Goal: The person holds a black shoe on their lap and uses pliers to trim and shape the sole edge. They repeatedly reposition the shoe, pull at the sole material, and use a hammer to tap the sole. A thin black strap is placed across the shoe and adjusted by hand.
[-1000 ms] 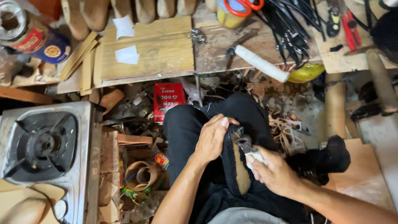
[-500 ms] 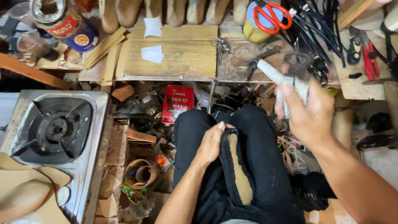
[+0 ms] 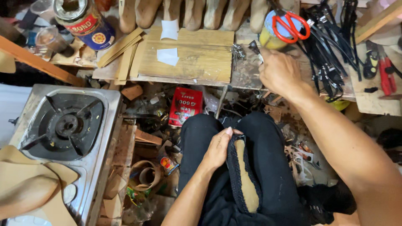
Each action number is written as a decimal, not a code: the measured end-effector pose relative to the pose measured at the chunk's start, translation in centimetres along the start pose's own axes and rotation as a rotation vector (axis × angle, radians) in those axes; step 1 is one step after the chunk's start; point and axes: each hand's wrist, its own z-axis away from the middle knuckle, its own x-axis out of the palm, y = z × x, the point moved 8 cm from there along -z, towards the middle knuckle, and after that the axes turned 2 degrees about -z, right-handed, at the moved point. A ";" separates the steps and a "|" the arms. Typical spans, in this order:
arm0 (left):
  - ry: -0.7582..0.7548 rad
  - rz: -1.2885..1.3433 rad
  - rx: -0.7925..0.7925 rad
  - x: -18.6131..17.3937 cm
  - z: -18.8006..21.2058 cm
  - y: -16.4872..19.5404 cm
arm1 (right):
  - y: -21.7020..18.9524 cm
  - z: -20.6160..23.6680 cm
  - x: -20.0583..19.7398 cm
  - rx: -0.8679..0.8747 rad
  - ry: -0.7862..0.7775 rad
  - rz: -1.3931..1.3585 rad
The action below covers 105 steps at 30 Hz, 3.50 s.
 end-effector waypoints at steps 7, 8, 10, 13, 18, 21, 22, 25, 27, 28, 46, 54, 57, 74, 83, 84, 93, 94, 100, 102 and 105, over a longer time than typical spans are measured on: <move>-0.028 0.044 0.003 0.9 0.1 0.2 | 0.1 -0.7 -0.1 -0.016 -0.102 0.071; -0.031 0.048 0.002 1.0 0.1 0.3 | 0.4 -1.0 0.4 0.005 -0.157 0.117; -0.013 0.005 0.035 1.0 0.1 0.6 | 0.3 -1.9 0.9 -0.020 -0.198 0.194; 0.005 -0.019 0.045 0.8 0.2 0.7 | -0.5 -3.4 1.0 -0.130 -0.179 0.307; 0.021 -0.015 0.075 0.2 0.1 0.7 | -0.7 -4.8 0.8 -0.169 -0.163 0.510; 0.012 0.003 0.065 0.0 0.1 0.6 | -0.8 -3.9 -0.3 -0.167 -0.124 0.369; 0.009 0.013 0.063 -0.1 0.1 0.6 | -0.8 -3.1 -0.5 -0.125 -0.159 0.215; -0.026 0.087 -0.007 -0.3 0.3 0.3 | -0.7 1.3 -0.3 0.079 -0.352 -0.086; -0.046 0.131 -0.056 -0.4 0.4 0.2 | -2.4 6.5 0.2 0.119 -0.508 -0.367; -0.050 0.143 -0.073 -0.5 0.4 0.2 | -4.3 8.8 -0.2 0.039 -0.528 -0.657; -0.130 -0.211 0.303 3.3 2.8 9.4 | -5.4 25.1 -0.5 0.662 -0.906 -0.889; -0.153 -0.184 0.326 3.4 3.3 8.8 | -8.1 24.7 -2.2 0.395 -0.762 -0.671; -0.259 -0.176 0.329 4.0 3.5 8.9 | -6.8 25.5 -1.8 0.397 -0.938 -0.527; -0.558 -0.169 0.052 3.4 2.0 4.8 | -6.3 29.2 0.4 0.667 -0.641 -0.920; -0.426 -0.155 0.061 2.8 2.5 4.6 | -8.3 27.1 2.0 0.270 -0.293 -0.650; -0.427 -0.149 0.062 2.6 2.6 4.4 | -8.2 27.1 0.7 0.341 -0.318 -0.686; -0.389 -0.125 0.089 2.0 1.9 3.0 | -9.9 26.8 -2.8 0.033 -0.037 -0.502; -0.363 -0.103 0.100 1.8 2.0 3.1 | -7.7 27.7 1.6 0.351 -0.276 -0.622; -0.336 -0.257 0.350 3.4 4.6 5.6 | -4.2 30.6 4.8 0.698 -0.566 -0.811; -0.288 -0.367 0.373 4.2 3.7 6.3 | -4.1 27.9 2.4 0.503 -0.478 -0.732; -0.254 -0.445 0.357 5.6 3.1 6.8 | -5.4 25.3 -1.3 0.140 -0.342 -0.502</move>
